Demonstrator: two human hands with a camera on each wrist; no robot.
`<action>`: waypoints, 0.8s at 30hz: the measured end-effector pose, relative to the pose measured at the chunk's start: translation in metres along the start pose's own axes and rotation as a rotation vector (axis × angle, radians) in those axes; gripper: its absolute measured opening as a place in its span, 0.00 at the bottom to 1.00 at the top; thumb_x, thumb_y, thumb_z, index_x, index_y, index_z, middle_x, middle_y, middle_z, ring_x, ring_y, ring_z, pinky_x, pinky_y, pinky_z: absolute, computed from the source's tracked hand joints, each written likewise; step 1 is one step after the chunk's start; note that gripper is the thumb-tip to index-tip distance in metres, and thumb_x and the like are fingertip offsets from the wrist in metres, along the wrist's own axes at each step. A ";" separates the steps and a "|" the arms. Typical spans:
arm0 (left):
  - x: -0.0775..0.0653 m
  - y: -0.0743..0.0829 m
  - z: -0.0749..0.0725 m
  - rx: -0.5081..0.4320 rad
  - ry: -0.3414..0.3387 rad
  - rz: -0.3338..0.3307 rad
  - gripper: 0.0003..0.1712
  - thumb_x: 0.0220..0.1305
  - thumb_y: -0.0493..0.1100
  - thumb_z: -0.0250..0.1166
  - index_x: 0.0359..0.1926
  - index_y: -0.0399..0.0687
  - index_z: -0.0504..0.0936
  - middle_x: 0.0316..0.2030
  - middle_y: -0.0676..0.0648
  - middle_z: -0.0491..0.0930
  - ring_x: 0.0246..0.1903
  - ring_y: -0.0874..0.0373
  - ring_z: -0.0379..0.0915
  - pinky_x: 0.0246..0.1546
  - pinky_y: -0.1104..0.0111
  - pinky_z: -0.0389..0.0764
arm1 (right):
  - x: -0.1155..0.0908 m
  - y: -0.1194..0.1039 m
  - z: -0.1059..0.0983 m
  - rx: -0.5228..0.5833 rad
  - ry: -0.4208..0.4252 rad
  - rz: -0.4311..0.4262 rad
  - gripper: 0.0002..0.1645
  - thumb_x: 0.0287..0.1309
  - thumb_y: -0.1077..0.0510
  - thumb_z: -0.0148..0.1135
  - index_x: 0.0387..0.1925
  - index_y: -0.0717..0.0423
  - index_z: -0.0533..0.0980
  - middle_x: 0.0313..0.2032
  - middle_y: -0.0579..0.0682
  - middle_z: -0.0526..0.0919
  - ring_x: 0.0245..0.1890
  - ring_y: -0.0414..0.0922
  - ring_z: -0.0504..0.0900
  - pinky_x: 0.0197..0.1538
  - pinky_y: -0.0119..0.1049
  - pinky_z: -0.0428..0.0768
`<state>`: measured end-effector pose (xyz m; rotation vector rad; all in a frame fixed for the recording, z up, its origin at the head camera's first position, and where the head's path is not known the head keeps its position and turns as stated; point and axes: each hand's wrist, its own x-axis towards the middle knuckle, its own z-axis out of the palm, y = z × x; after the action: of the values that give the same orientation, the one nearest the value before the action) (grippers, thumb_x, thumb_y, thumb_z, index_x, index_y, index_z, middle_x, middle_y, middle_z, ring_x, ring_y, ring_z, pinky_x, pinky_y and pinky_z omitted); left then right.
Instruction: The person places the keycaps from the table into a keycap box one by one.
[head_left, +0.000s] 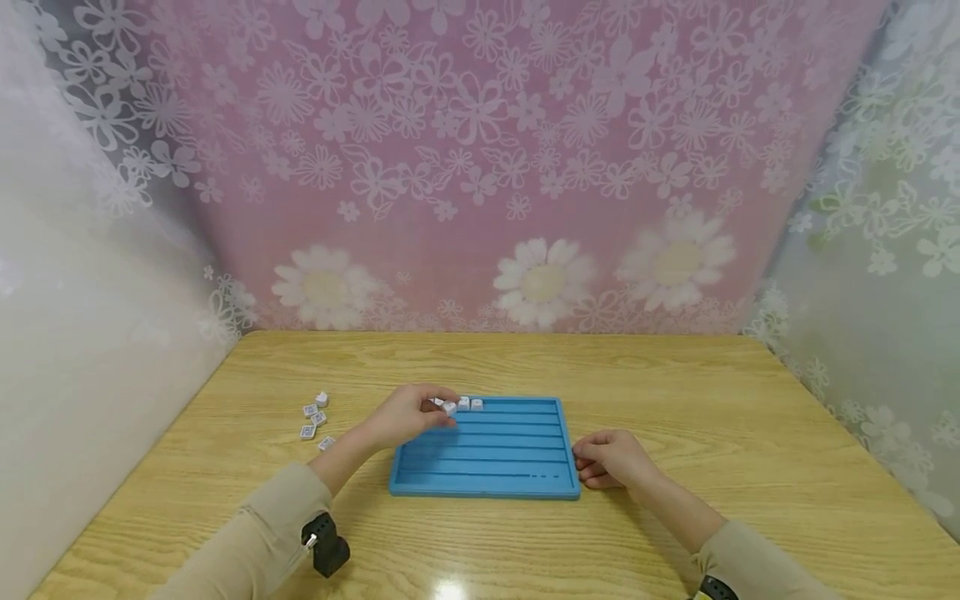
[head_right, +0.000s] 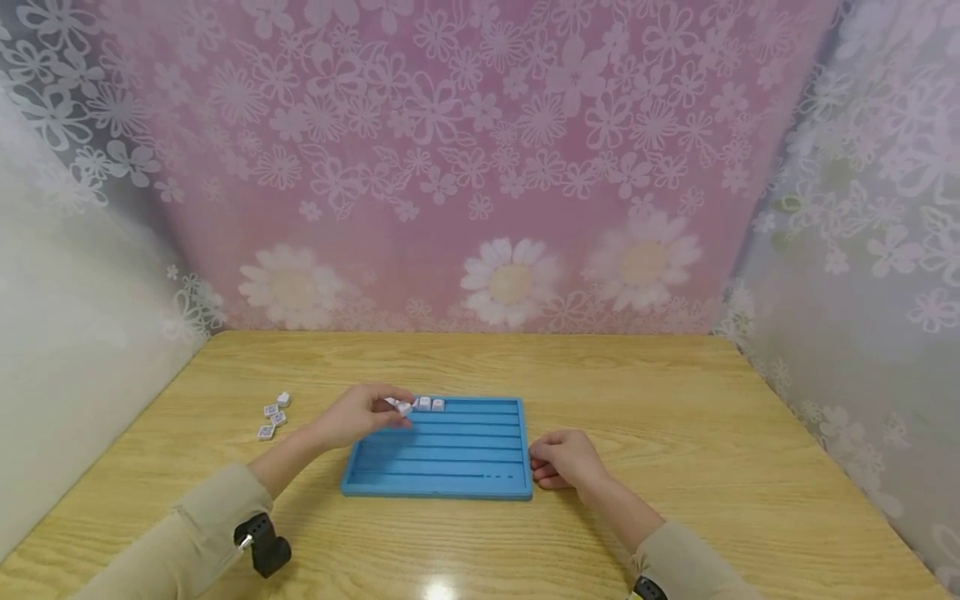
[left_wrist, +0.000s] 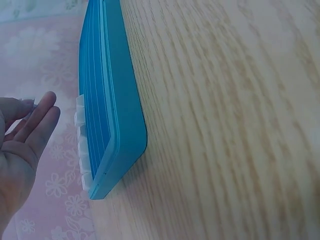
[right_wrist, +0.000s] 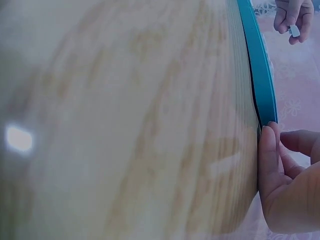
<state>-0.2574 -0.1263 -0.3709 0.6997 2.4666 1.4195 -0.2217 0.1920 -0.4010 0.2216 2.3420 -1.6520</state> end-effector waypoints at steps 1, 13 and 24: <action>0.000 0.000 0.000 0.014 0.010 0.002 0.18 0.64 0.32 0.57 0.55 0.34 0.75 0.44 0.39 0.79 0.40 0.54 0.79 0.43 0.62 0.78 | 0.000 0.000 0.000 -0.002 0.002 0.001 0.12 0.60 0.65 0.55 0.41 0.72 0.76 0.24 0.53 0.79 0.20 0.41 0.79 0.26 0.34 0.80; 0.007 0.004 0.006 0.211 0.131 0.028 0.15 0.62 0.38 0.62 0.50 0.40 0.79 0.43 0.48 0.79 0.40 0.57 0.76 0.37 0.66 0.77 | 0.002 -0.007 0.001 -0.012 -0.001 0.025 0.16 0.57 0.66 0.60 0.45 0.72 0.74 0.22 0.52 0.79 0.19 0.41 0.78 0.26 0.34 0.80; 0.021 0.010 0.017 0.254 0.168 0.045 0.13 0.63 0.38 0.61 0.48 0.41 0.80 0.41 0.49 0.80 0.39 0.58 0.76 0.37 0.66 0.78 | -0.002 -0.006 0.000 -0.006 -0.019 0.022 0.18 0.55 0.66 0.61 0.46 0.73 0.73 0.20 0.52 0.79 0.18 0.41 0.78 0.26 0.35 0.81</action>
<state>-0.2654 -0.0989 -0.3698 0.7145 2.8133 1.2378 -0.2214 0.1902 -0.3951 0.2281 2.3221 -1.6292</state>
